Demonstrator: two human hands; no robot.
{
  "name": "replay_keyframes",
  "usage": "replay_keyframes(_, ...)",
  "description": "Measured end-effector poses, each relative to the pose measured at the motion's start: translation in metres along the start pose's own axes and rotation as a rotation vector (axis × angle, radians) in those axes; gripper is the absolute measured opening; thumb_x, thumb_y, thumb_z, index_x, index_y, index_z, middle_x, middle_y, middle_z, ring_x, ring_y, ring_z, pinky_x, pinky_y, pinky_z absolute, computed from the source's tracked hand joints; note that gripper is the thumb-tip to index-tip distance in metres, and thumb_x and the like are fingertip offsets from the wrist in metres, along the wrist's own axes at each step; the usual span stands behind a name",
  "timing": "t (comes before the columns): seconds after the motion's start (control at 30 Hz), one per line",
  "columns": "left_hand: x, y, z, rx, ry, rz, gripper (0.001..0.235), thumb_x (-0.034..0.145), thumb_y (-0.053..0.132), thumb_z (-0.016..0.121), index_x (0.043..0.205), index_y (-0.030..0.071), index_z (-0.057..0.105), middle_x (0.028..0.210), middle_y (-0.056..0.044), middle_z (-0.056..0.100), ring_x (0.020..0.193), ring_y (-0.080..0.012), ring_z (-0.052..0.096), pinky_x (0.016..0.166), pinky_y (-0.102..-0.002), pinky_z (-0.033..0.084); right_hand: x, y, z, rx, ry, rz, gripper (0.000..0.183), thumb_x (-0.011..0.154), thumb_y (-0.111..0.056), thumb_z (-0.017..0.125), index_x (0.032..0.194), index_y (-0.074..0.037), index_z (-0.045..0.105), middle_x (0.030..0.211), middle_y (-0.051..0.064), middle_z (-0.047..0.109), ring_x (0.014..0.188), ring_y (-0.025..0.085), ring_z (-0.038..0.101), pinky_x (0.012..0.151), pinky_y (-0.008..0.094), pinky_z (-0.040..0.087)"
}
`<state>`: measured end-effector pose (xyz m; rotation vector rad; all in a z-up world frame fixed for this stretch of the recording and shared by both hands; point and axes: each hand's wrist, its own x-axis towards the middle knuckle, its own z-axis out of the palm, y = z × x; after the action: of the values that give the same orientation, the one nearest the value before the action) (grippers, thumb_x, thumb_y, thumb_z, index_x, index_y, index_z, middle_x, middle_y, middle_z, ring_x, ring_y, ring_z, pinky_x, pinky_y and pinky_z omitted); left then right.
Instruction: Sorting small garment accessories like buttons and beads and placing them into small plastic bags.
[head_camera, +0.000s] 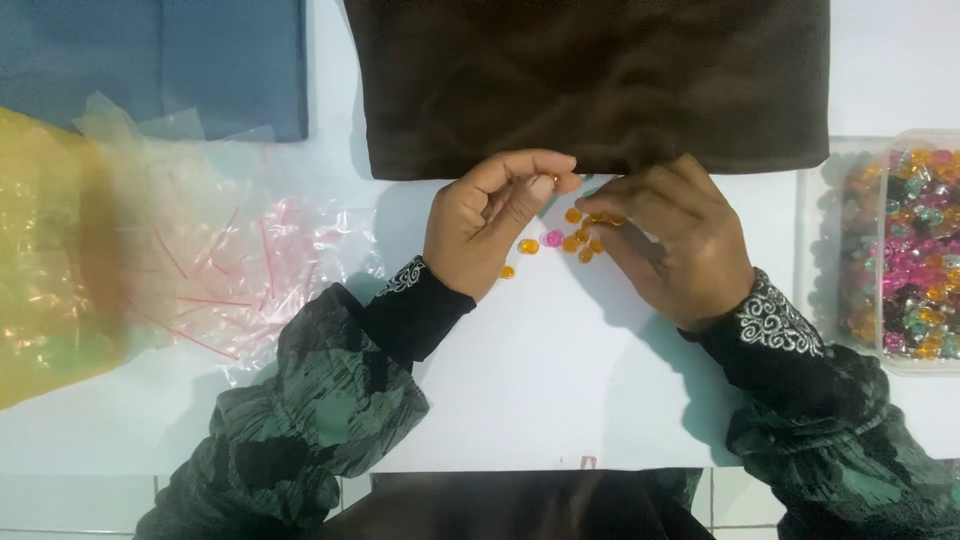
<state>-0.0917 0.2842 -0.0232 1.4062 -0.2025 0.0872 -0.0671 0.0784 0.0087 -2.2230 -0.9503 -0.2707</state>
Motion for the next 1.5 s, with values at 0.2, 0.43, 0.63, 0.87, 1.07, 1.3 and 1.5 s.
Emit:
replay_keyframes(0.2, 0.002, 0.013, -0.003, 0.053, -0.015, -0.018, 0.025, 0.107, 0.027, 0.057, 0.121, 0.010, 0.067, 0.112, -0.010, 0.076, 0.111, -0.0169, 0.072, 0.101, -0.027, 0.059, -0.003, -0.005, 0.012, -0.256, -0.068, -0.251, 0.014, 0.100, -0.019, 0.079, 0.112, -0.011, 0.076, 0.114, 0.003, 0.071, 0.096, 0.029, 0.058, 0.079, 0.043, 0.042)
replay_keyframes(0.43, 0.001, 0.018, -0.003, 0.303, -0.056, 0.062, 0.023, 0.106, 0.027, 0.054, 0.118, 0.014, 0.069, 0.108, -0.004, 0.075, 0.100, -0.0137, 0.073, 0.078, -0.024, 0.062, -0.003, -0.026, 0.026, -0.506, -0.024, -0.290, 0.007, 0.099, -0.008, 0.078, 0.105, -0.011, 0.077, 0.111, -0.001, 0.072, 0.092, 0.025, 0.057, 0.073, 0.040, 0.041)
replay_keyframes(0.63, -0.001, 0.010, -0.005, 0.431, -0.082, 0.155, 0.019, 0.106, 0.020, 0.057, 0.114, 0.011, 0.071, 0.101, -0.005, 0.070, 0.084, -0.0121, 0.064, 0.061, -0.023, 0.062, -0.009, -0.018, 0.005, -0.400, -0.014, -0.259, 0.004, 0.100, -0.008, 0.078, 0.101, -0.012, 0.078, 0.106, 0.001, 0.073, 0.087, 0.025, 0.056, 0.071, 0.040, 0.037)
replay_keyframes(0.87, -0.002, -0.007, -0.012, 0.683, -0.253, 0.336, 0.016, 0.103, 0.020, 0.063, 0.112, 0.013, 0.074, 0.109, -0.002, 0.069, 0.098, -0.0214, 0.061, 0.085, -0.035, 0.051, -0.082, 0.017, -0.093, -0.473, 0.211, -0.045, 0.019, 0.106, 0.017, 0.090, 0.118, 0.004, 0.083, 0.117, 0.021, 0.081, 0.105, 0.035, 0.067, 0.101, 0.046, 0.045)
replay_keyframes(1.07, -0.010, 0.008, -0.024, 0.933, -0.425, 0.248, 0.073, 0.087, 0.049, 0.079, 0.146, 0.017, 0.049, 0.142, -0.007, 0.052, 0.126, -0.0303, 0.048, 0.106, -0.050, 0.037, -0.163, 0.049, -0.131, -0.603, 0.214, 0.185, 0.020, 0.121, 0.027, 0.076, 0.138, 0.017, 0.076, 0.130, 0.033, 0.073, 0.119, 0.046, 0.070, 0.105, 0.053, 0.057)
replay_keyframes(1.3, -0.019, -0.003, -0.039, 1.129, -0.346, 0.322, 0.082, 0.082, 0.057, 0.086, 0.144, 0.013, 0.056, 0.115, -0.009, 0.054, 0.103, -0.0289, 0.048, 0.095, -0.043, 0.045, -0.089, 0.021, -0.088, -0.489, 0.103, -0.041, 0.024, 0.098, 0.010, 0.090, 0.117, 0.004, 0.078, 0.114, 0.021, 0.080, 0.107, 0.033, 0.070, 0.105, 0.047, 0.047)
replay_keyframes(1.5, 0.010, -0.015, -0.028, 1.007, -0.404, 0.414, 0.077, 0.085, 0.056, 0.083, 0.140, 0.006, 0.060, 0.105, -0.008, 0.049, 0.094, -0.0276, 0.047, 0.086, -0.040, 0.046, -0.013, 0.016, -0.027, -0.234, -0.129, -0.281, 0.021, 0.099, 0.001, 0.075, 0.120, 0.003, 0.073, 0.109, 0.017, 0.068, 0.089, 0.033, 0.058, 0.078, 0.043, 0.052)
